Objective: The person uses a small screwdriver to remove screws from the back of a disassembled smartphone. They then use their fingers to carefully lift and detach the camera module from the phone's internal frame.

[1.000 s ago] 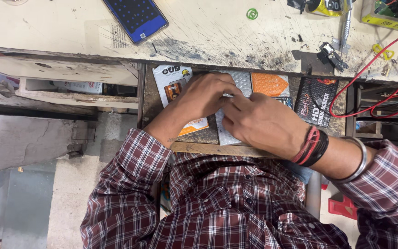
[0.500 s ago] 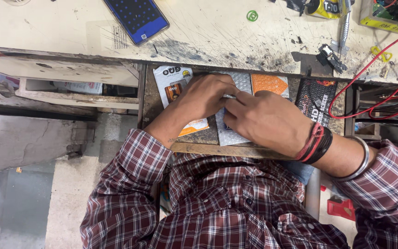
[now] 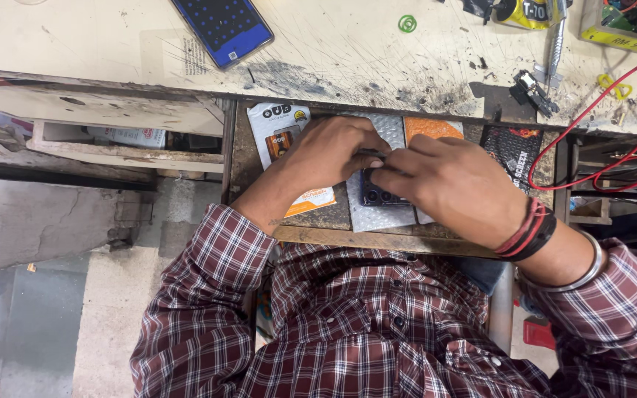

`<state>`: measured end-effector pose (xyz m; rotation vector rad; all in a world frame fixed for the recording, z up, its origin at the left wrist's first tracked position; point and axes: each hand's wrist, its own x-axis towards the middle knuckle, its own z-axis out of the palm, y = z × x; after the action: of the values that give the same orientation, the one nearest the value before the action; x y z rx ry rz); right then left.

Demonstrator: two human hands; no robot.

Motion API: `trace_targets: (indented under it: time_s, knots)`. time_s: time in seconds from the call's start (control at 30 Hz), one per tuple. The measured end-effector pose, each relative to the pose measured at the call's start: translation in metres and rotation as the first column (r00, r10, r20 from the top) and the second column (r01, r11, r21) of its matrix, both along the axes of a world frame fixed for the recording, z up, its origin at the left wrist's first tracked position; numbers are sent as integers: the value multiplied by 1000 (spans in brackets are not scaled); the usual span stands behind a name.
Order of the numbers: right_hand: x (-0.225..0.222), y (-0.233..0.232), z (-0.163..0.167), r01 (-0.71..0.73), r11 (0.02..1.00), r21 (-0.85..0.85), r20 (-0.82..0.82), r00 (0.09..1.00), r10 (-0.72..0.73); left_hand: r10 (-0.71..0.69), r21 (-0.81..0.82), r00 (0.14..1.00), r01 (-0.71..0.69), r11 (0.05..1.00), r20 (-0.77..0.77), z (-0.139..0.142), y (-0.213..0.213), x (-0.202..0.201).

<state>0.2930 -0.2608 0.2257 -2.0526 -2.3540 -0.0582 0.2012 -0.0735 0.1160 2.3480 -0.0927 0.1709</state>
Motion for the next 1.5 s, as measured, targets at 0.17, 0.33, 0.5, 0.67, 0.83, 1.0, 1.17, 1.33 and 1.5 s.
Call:
trace_targets:
  time_s: [0.17, 0.33, 0.5, 0.67, 0.83, 1.0, 1.17, 1.33, 1.5]
  knots:
    - [9, -17, -12, 172, 980, 98, -169, 973, -154, 19, -51, 999, -18, 999, 26, 0, -1, 0]
    - [14, -32, -31, 467, 870, 160, -389, 840, -379, 57, -47, 997, -59, 997, -44, 1, -1, 2]
    - [17, -45, -48, 665, 745, 47, -547, 641, -538, 65, -82, 998, -64, 995, 12, 2, -8, 3]
    - [21, -51, -63, 715, 699, 14, -615, 557, -558, 41, -76, 996, -35, 996, 77, -2, -10, 5]
    - [26, -54, -73, 736, 677, 5, -618, 534, -577, 40, -31, 990, -36, 999, 138, -3, -9, 6]
    - [23, -61, -87, 758, 639, 131, -701, 527, -481, 38, 62, 975, -53, 997, 219, 5, -8, 2]
    - [20, -79, -102, 776, 583, 240, -682, 563, -467, 293, 65, 756, -404, 912, 586, 25, 10, -12]
    - [22, -92, -114, 825, 515, 234, -697, 511, -502, 572, 140, 516, -808, 573, 638, 49, 57, -28]
    - [26, -101, -119, 783, 544, 302, -701, 569, -429, 649, 173, 438, -885, 432, 622, 50, 75, -30]
